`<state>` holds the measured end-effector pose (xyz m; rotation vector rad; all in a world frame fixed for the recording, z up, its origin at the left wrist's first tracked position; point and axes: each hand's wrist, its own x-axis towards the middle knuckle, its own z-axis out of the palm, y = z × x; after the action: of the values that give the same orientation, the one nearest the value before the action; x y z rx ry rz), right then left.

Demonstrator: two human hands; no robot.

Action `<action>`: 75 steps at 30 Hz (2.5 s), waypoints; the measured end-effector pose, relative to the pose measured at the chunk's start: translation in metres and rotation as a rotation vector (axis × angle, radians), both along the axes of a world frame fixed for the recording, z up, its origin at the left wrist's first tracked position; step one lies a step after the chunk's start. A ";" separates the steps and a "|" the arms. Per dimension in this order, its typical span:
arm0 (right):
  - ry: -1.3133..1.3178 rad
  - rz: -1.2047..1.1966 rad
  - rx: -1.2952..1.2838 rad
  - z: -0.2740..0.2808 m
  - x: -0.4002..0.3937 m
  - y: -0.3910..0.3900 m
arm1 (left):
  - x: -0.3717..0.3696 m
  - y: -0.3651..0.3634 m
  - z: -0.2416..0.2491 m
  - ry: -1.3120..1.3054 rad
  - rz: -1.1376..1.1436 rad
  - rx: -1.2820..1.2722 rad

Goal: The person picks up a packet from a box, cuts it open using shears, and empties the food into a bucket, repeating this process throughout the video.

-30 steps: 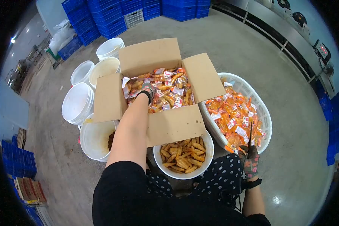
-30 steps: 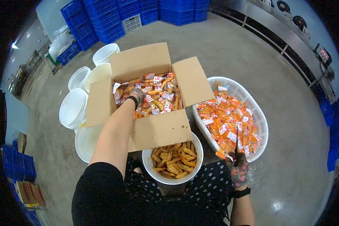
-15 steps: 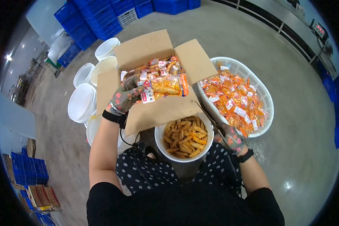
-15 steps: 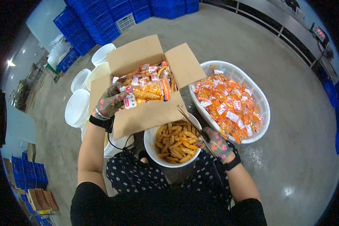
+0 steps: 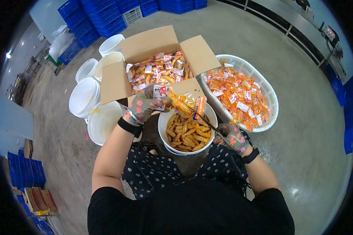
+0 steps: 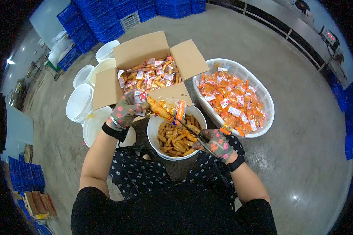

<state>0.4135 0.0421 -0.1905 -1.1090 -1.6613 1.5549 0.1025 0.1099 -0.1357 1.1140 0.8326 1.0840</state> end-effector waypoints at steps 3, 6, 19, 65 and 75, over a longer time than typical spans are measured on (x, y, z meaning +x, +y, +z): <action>-0.095 0.053 0.133 -0.001 -0.003 -0.002 | -0.001 -0.005 0.000 0.058 0.020 -0.028; 0.008 0.042 0.169 0.001 -0.005 -0.004 | 0.001 -0.010 0.004 0.045 0.020 -0.051; 0.030 0.078 0.121 0.007 -0.029 0.001 | 0.034 -0.027 -0.021 -0.277 -0.181 -0.447; -0.248 -0.813 0.634 -0.009 0.106 0.089 | -0.095 0.169 -0.049 1.364 0.032 0.339; -0.425 -0.882 0.489 -0.033 0.106 0.032 | -0.042 0.257 -0.153 1.931 -0.308 0.103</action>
<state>0.5198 0.0737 -0.2233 -1.6348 -1.3613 0.3527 0.0604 0.3669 -0.2889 2.1789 1.8935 -0.5965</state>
